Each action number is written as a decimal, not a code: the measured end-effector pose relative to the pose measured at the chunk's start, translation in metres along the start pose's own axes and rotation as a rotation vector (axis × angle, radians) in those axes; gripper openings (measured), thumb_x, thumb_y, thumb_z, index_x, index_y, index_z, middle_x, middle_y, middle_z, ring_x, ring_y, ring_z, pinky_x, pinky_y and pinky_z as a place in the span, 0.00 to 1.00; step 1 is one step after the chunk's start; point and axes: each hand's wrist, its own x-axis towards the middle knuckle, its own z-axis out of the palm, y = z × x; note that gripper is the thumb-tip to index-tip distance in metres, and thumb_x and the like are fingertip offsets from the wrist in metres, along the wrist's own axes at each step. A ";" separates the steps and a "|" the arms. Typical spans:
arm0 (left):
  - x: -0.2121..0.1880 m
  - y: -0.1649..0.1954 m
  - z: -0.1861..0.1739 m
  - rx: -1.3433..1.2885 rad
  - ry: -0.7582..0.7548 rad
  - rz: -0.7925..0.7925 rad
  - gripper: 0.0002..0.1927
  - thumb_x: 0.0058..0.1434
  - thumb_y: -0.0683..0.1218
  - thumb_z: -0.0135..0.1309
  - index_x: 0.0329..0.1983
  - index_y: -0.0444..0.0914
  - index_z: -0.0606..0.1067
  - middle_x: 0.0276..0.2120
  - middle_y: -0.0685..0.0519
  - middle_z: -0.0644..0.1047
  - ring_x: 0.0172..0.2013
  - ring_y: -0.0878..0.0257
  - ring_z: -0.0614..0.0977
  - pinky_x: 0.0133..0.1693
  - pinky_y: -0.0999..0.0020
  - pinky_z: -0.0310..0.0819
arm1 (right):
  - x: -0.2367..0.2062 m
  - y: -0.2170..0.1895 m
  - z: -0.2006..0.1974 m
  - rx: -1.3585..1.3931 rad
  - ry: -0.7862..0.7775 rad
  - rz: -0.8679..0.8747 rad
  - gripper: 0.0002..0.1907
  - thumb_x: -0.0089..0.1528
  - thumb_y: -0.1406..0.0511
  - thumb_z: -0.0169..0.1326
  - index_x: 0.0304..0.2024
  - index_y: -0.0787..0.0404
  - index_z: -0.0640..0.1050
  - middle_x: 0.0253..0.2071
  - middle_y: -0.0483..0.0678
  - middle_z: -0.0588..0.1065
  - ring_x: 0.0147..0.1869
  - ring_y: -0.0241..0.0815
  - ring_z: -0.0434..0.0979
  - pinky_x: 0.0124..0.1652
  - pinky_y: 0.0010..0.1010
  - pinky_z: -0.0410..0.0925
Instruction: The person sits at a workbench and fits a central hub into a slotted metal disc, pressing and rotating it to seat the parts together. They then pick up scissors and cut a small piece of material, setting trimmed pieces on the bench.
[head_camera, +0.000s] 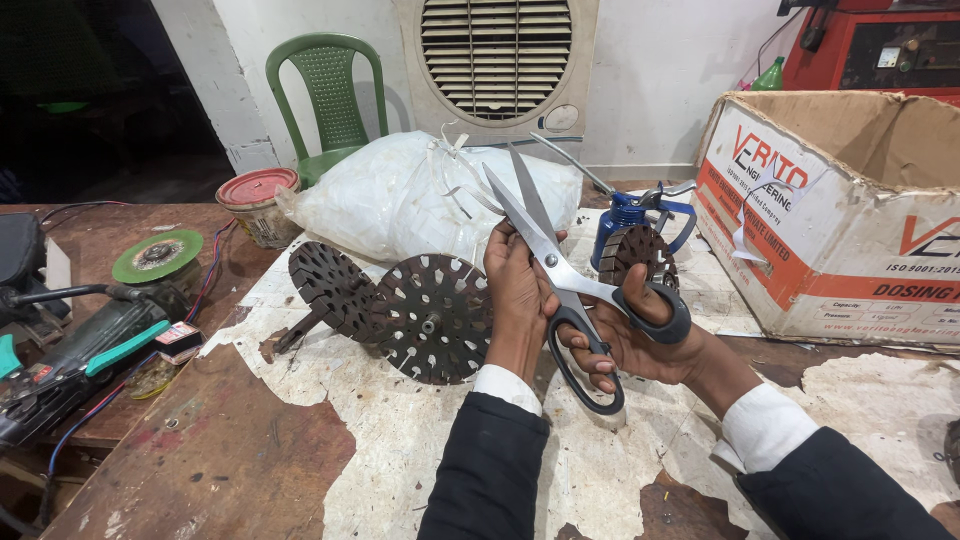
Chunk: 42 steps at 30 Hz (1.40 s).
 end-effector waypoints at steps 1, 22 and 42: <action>0.000 0.000 0.001 -0.020 0.016 -0.008 0.09 0.74 0.41 0.43 0.54 0.34 0.65 0.36 0.39 0.80 0.34 0.59 0.86 0.25 0.75 0.77 | 0.000 0.000 -0.001 0.001 -0.001 0.001 0.54 0.54 0.29 0.46 0.65 0.62 0.64 0.40 0.46 0.65 0.35 0.37 0.71 0.35 0.35 0.71; 0.001 0.000 0.002 -0.176 -0.013 0.049 0.11 0.72 0.37 0.47 0.55 0.31 0.67 0.43 0.45 0.75 0.40 0.62 0.79 0.47 0.66 0.81 | 0.003 -0.019 0.032 -0.007 0.046 -0.098 0.60 0.46 0.27 0.50 0.65 0.63 0.63 0.41 0.47 0.67 0.39 0.41 0.72 0.39 0.41 0.71; -0.001 0.003 0.006 -0.098 0.039 0.063 0.14 0.66 0.38 0.57 0.52 0.33 0.69 0.42 0.50 0.77 0.40 0.62 0.81 0.49 0.64 0.81 | 0.022 -0.026 0.080 -2.010 1.082 -0.502 0.41 0.48 0.62 0.70 0.63 0.64 0.72 0.41 0.57 0.71 0.35 0.57 0.77 0.34 0.46 0.71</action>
